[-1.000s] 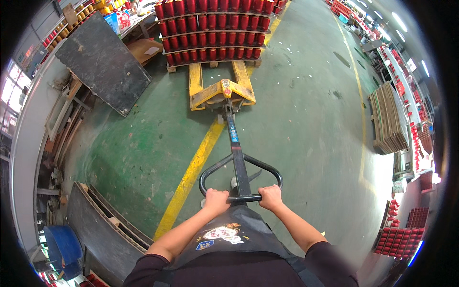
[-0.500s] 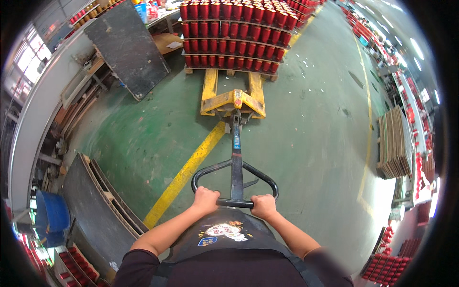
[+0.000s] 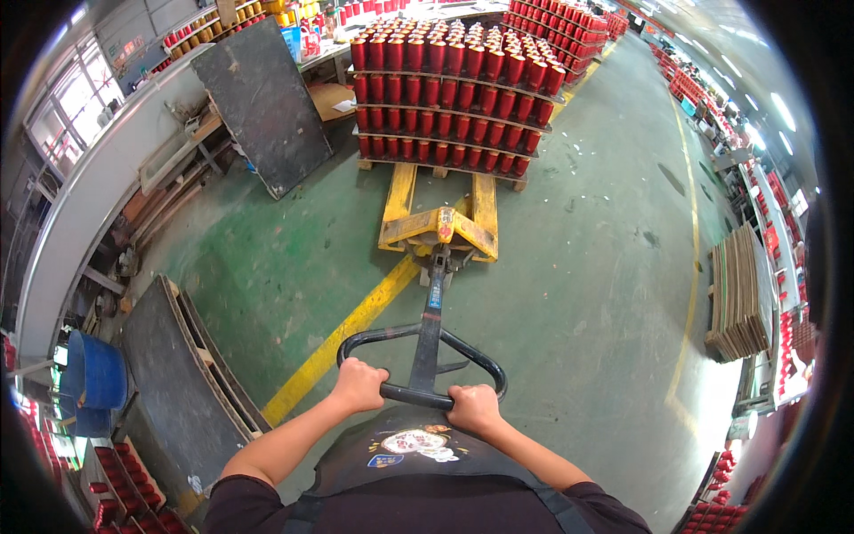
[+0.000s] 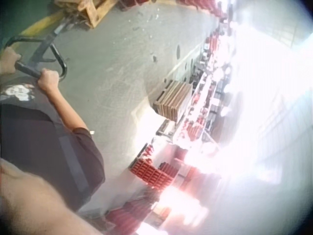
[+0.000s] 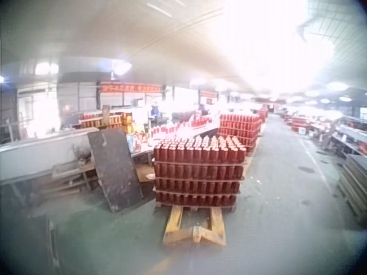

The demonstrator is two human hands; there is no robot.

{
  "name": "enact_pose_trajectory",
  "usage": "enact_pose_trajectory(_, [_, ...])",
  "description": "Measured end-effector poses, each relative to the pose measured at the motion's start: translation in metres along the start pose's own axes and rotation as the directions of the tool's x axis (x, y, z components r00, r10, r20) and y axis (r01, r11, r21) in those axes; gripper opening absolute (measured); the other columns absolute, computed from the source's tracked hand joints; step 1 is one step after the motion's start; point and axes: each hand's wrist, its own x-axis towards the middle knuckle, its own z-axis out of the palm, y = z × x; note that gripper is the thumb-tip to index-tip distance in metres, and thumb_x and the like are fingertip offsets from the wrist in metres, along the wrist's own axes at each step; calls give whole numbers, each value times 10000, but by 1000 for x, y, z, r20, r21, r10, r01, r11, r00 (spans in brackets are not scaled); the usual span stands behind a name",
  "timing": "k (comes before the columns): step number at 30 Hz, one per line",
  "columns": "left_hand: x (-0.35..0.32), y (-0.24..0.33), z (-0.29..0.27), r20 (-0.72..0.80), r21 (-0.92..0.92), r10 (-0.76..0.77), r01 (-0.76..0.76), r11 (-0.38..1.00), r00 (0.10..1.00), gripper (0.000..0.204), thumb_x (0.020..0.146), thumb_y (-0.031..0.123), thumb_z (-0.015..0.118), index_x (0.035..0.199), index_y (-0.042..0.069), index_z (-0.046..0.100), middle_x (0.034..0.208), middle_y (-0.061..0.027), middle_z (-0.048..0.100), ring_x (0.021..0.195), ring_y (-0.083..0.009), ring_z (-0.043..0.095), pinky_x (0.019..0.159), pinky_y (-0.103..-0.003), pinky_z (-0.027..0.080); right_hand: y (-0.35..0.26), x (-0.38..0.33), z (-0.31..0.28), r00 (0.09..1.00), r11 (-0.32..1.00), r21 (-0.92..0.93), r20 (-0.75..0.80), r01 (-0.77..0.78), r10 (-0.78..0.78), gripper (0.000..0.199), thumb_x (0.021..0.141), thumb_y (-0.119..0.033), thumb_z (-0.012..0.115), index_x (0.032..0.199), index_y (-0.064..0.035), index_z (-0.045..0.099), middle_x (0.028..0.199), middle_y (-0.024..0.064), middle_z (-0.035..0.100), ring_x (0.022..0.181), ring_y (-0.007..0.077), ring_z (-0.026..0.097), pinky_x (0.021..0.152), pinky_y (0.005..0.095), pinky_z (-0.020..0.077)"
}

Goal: The person operates a manual pallet jack to lift and move a wooden pallet loaded with red cylindrical items across a warehouse floor. They position the jack, pump the handle to raise the load, and pull the pallet to a new location.

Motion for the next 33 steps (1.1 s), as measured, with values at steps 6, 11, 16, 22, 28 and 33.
enact_pose_trajectory(6, [-20, 8, -9, -54, -31, 33, -35, 999, 998, 127, 554, 201, 636, 651, 121, 621, 624, -101, 644, 641, -280, 650, 657, -393, 422, -16, -20, -12, 1000, 1000, 22, -17, -20, 20, 161, 624, -231, 658, 692, -88, 629, 679, 142, 654, 662, 334, 653, 624, 451, 511])
enact_pose_trajectory(11, [-38, 14, -7, -141, -74, 76, -87, 993, 987, 115, 568, 200, 639, 643, 117, 609, 612, -98, 633, 624, -281, 638, 647, -396, 408, -27, -37, -15, 997, 998, -13, 43, -66, 67, 141, 665, -204, 619, 740, -97, 672, 715, 143, 671, 678, 342, 657, 665, 438, 508])
enact_pose_trajectory(16, [-49, 16, -10, -212, -95, 96, -118, 988, 972, 130, 567, 204, 651, 633, 108, 592, 605, -94, 626, 617, -278, 631, 652, -389, 411, -33, -46, -12, 995, 998, -43, -88, -44, 40, 119, 627, -207, 654, 655, -94, 631, 633, 129, 637, 604, 335, 635, 595, 439, 493])
enact_pose_trajectory(22, [-50, 18, -24, -355, -105, 141, -189, 976, 924, 159, 549, 204, 662, 593, 114, 539, 572, -85, 596, 577, -265, 601, 632, -376, 419, -36, -51, -25, 959, 999, -40, -281, 29, -39, 109, 571, -159, 664, 600, -103, 574, 567, 100, 575, 539, 327, 586, 517, 430, 464])
enact_pose_trajectory(28, [-42, 22, -48, -441, -87, 159, -218, 972, 883, 174, 563, 218, 663, 589, 109, 529, 561, -87, 582, 565, -278, 592, 620, -390, 419, -39, -48, -53, 942, 996, -93, -333, 4, -35, 156, 559, -179, 686, 589, -107, 552, 574, 97, 585, 558, 320, 604, 551, 428, 480])
enact_pose_trajectory(33, [-22, 23, -77, -522, -59, 165, -228, 972, 837, 157, 589, 207, 647, 597, 105, 528, 581, -103, 594, 577, -291, 603, 587, -399, 414, -33, -34, -85, 890, 991, -121, -444, 56, -105, 175, 571, -174, 690, 605, -105, 534, 586, 95, 573, 578, 327, 590, 542, 432, 450])
